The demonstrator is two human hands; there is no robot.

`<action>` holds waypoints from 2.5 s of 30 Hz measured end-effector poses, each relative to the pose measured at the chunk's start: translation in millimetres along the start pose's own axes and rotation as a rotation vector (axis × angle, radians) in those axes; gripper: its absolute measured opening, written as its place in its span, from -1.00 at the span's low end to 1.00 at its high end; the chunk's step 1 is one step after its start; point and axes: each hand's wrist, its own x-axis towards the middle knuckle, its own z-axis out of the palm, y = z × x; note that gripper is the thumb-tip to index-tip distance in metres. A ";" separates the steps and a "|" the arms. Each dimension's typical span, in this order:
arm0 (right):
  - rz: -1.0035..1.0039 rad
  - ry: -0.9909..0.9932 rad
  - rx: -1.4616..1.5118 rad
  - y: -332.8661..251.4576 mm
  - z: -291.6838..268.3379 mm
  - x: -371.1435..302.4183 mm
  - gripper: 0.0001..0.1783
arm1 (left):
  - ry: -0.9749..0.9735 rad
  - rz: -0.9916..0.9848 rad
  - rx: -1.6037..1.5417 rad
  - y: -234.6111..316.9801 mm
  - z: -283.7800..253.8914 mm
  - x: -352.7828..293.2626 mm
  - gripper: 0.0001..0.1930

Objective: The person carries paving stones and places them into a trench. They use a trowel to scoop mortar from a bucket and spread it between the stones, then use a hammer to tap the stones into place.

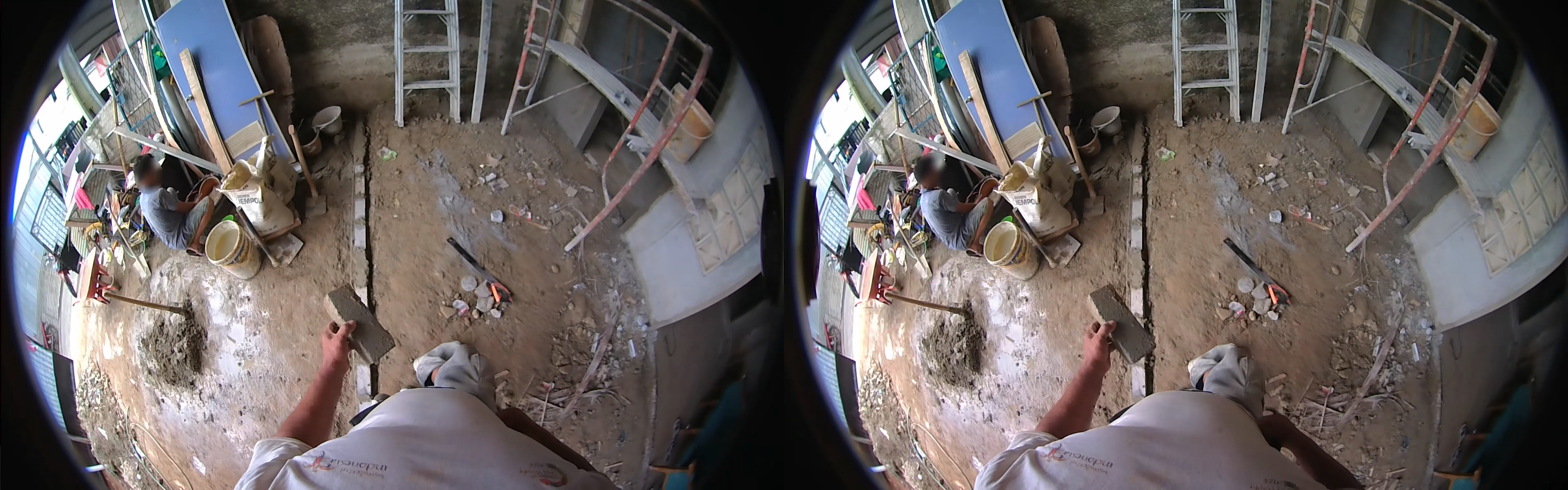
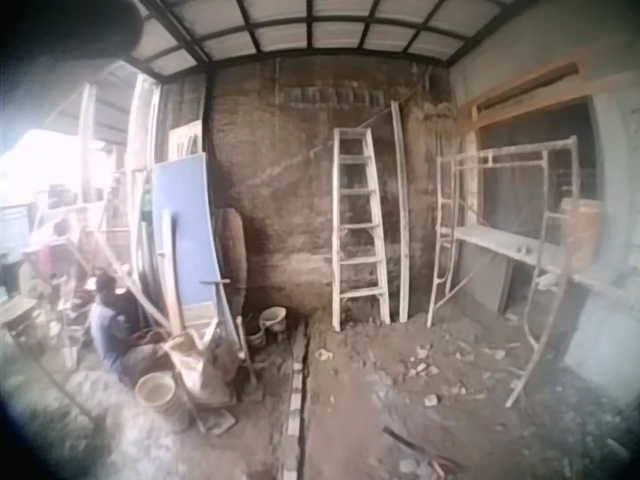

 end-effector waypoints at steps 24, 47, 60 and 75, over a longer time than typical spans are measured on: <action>0.045 -0.379 0.442 66.0 -119.7 177.9 -0.59 | -0.257 -0.122 0.350 -9.8 228.0 356.0 -0.62; 0.006 0.068 1.143 129.9 -369.1 584.1 -0.53 | -0.568 -0.081 1.044 -84.0 506.2 680.9 -0.26; -0.576 0.417 1.596 128.0 -325.9 612.2 -0.70 | -0.664 -0.092 0.846 -146.4 543.3 729.1 -0.30; 1.421 0.258 0.420 516.1 16.3 525.0 -0.08 | -0.712 -0.040 0.747 -345.5 627.4 858.5 -0.36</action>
